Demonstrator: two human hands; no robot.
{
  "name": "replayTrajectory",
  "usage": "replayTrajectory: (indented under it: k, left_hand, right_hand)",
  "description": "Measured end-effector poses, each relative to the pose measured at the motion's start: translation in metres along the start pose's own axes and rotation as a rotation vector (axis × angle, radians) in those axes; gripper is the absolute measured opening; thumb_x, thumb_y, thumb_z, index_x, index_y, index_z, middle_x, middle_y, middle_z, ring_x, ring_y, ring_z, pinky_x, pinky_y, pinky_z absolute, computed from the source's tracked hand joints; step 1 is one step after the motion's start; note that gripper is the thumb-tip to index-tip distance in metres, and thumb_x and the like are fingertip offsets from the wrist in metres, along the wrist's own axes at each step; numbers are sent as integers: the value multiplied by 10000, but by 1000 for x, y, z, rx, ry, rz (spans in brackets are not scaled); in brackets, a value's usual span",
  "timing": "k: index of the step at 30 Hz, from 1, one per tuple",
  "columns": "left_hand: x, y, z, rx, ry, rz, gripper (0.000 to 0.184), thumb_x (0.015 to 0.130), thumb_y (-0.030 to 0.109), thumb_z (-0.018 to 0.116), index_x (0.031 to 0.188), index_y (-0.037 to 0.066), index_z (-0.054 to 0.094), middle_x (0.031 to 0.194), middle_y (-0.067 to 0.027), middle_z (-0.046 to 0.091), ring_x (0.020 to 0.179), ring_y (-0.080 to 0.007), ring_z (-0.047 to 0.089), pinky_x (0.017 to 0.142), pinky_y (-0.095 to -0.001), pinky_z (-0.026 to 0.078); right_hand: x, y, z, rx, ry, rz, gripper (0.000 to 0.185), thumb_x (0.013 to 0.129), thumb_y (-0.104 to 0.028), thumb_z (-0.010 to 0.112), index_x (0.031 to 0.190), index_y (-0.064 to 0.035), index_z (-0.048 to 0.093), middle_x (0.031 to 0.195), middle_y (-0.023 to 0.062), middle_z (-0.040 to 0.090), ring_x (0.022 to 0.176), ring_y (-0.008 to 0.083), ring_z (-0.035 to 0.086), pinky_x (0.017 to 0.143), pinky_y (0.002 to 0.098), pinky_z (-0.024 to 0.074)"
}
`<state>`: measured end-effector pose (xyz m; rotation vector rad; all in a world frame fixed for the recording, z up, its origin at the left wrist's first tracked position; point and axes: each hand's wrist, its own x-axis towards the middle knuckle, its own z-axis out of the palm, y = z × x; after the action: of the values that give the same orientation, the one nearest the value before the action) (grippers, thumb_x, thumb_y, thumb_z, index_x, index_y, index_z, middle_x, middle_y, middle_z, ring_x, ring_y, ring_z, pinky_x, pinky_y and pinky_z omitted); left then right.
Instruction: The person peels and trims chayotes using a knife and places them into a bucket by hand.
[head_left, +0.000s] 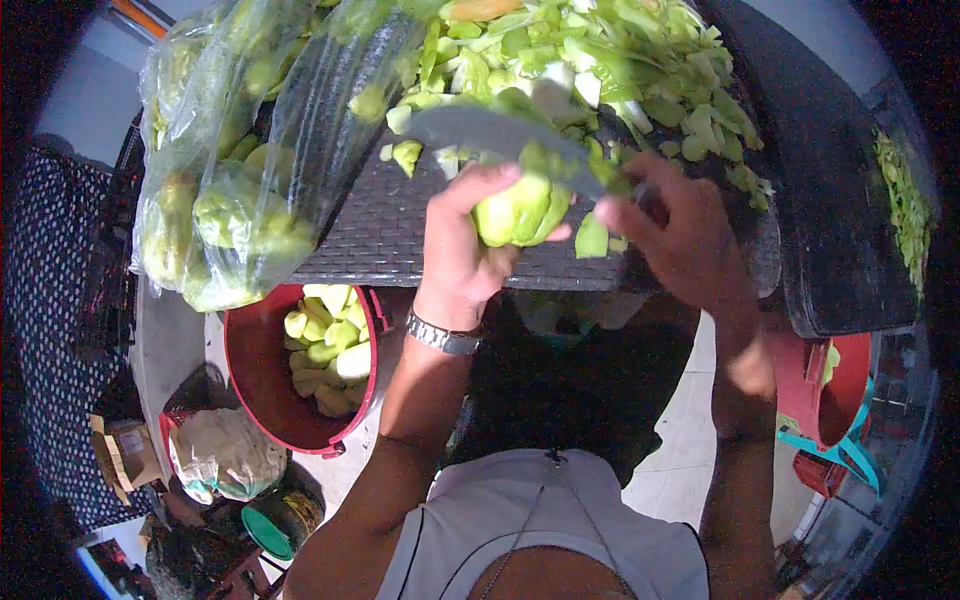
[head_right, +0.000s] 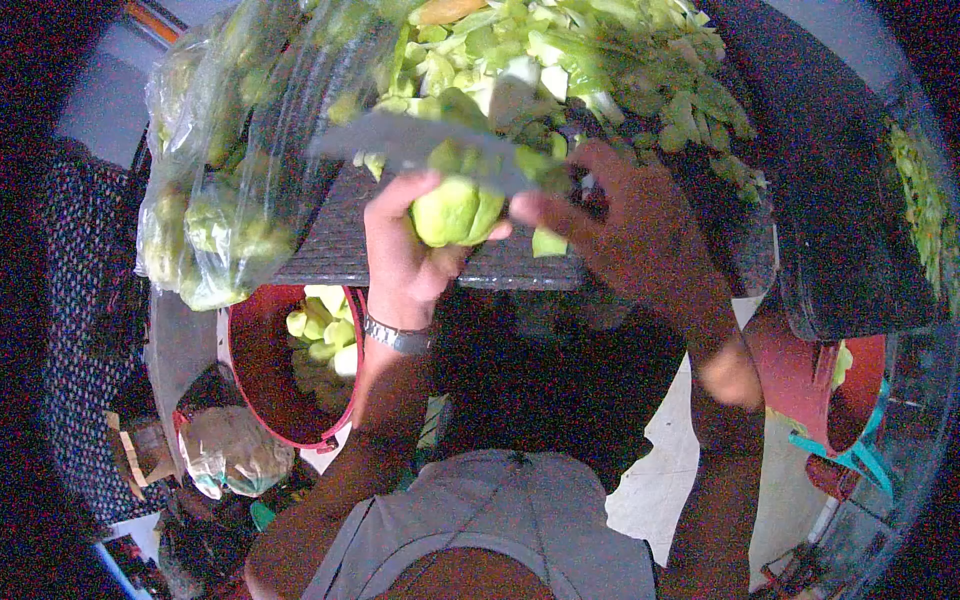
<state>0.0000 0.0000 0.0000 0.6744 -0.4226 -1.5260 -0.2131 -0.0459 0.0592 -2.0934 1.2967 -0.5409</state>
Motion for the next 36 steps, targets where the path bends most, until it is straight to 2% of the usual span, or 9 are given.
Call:
replayTrajectory:
  k: [8, 11, 18, 20, 23, 26, 30, 33, 36]
  left_hand:
    - [-14, -20, -28, -110, -214, -18, 513, 944, 326, 652, 1314, -7, 525, 1150, -188, 674, 873, -318, 729, 636, -461, 644]
    - [-11, -7, -14, 116, -232, -79, 430, 790, 141, 700, 1135, -104, 624, 951, -221, 710, 796, -311, 737, 617, -411, 634]
    - [-20, -5, -8, 110, -230, -109, 451, 785, 161, 699, 1137, -109, 622, 943, -221, 708, 793, -310, 733, 631, -397, 629]
    - [-22, -2, -7, 81, -270, -105, 459, 813, 178, 699, 1161, -106, 606, 963, -216, 706, 824, -312, 730, 657, -411, 630]
    - [-19, -6, -5, 104, 27, -56, 599, 853, 322, 669, 1267, -98, 561, 1078, -235, 691, 912, -325, 721, 738, -457, 621]
    - [-13, -3, 2, -76, 69, -58, 459, 929, 295, 618, 1275, -5, 586, 1114, -156, 702, 947, -278, 709, 852, -396, 586]
    - [-4, -7, 9, -181, 19, -45, 398, 966, 332, 582, 1232, 36, 603, 1135, -124, 692, 1016, -271, 684, 910, -421, 556]
    - [-4, -20, 6, -393, 37, 53, 350, 985, 339, 560, 1166, 44, 616, 1075, -121, 700, 984, -276, 691, 906, -446, 560]
    - [1, -13, 15, -335, 94, -49, 411, 986, 394, 574, 1178, 31, 581, 943, -144, 706, 822, -302, 705, 774, -443, 588]
  right_hand:
    - [-4, 12, 9, -188, 114, -395, 596, 735, -517, 839, 1056, -60, 630, 609, 91, 627, 569, 203, 643, 572, 353, 501]
    - [14, 34, -3, -236, 127, -200, 588, 733, -510, 841, 1063, -69, 635, 626, 95, 632, 557, 208, 636, 559, 365, 494]
    - [13, 36, 8, -188, 197, -165, 560, 830, -554, 741, 1067, -57, 639, 613, 105, 594, 559, 220, 611, 561, 378, 472]
    - [39, 101, 7, -290, 351, -371, 525, 875, -533, 703, 1061, -45, 642, 644, 127, 606, 575, 230, 614, 565, 391, 476]
    - [43, 75, -14, -83, 129, 95, 462, 944, -482, 636, 1154, -71, 636, 816, 195, 658, 754, 340, 650, 717, 462, 505]
    - [22, 66, -10, -55, -27, -29, 458, 968, -469, 613, 1189, -67, 627, 868, 234, 675, 868, 415, 663, 812, 486, 511]
    - [-13, 18, 20, 28, 111, 119, 550, 910, -513, 685, 1155, -29, 595, 792, 216, 674, 838, 432, 678, 771, 490, 536]
    - [-41, 1, 43, -76, 111, -132, 516, 823, -394, 805, 1131, -53, 571, 747, 112, 699, 620, 229, 705, 593, 375, 543]
    - [-47, -2, 58, -134, 186, -345, 651, 714, -505, 870, 1090, -57, 584, 746, 78, 702, 636, 259, 711, 585, 396, 555]
